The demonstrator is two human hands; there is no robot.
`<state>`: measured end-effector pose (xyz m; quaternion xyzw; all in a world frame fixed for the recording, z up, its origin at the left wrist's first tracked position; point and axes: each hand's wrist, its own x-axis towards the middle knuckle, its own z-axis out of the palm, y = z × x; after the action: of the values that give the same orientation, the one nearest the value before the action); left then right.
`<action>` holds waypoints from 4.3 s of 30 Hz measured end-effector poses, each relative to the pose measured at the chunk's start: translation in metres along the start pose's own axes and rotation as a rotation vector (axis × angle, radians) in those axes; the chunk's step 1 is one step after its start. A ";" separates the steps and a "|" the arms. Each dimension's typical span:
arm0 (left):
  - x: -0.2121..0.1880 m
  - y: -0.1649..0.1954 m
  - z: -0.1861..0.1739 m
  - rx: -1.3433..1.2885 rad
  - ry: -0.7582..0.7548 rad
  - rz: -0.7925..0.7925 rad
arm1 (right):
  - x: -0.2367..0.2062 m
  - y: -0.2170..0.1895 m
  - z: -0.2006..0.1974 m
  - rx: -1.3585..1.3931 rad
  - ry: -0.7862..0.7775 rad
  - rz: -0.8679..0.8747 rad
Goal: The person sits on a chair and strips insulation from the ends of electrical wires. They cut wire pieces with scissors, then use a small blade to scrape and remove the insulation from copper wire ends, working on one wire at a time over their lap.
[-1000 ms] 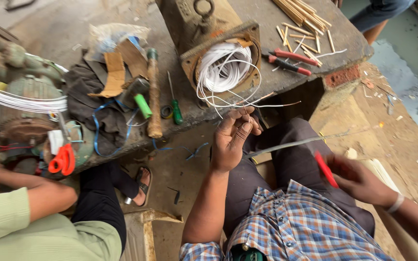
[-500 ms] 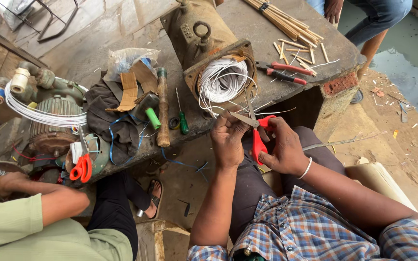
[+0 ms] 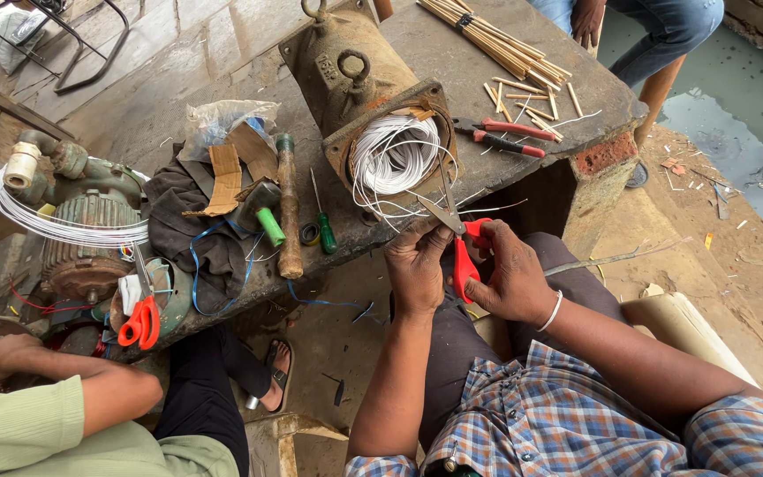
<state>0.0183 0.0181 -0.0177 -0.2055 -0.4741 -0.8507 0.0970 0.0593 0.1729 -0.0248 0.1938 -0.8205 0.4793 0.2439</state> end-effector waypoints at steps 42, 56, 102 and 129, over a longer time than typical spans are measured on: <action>-0.004 0.027 -0.012 0.696 -0.119 0.248 | -0.084 0.040 -0.024 0.454 -0.179 0.537; -0.004 0.030 -0.024 0.609 -0.360 0.239 | -0.105 0.057 -0.039 0.682 -0.294 0.695; -0.003 0.019 -0.020 1.074 -0.161 0.476 | -0.100 0.005 -0.042 0.788 -0.285 0.486; -0.012 0.027 -0.037 0.235 0.060 0.077 | -0.021 0.030 0.025 -0.439 0.192 -0.184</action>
<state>0.0293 -0.0275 -0.0195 -0.1852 -0.5591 -0.7906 0.1672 0.0543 0.1668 -0.0682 0.1636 -0.8569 0.2818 0.3995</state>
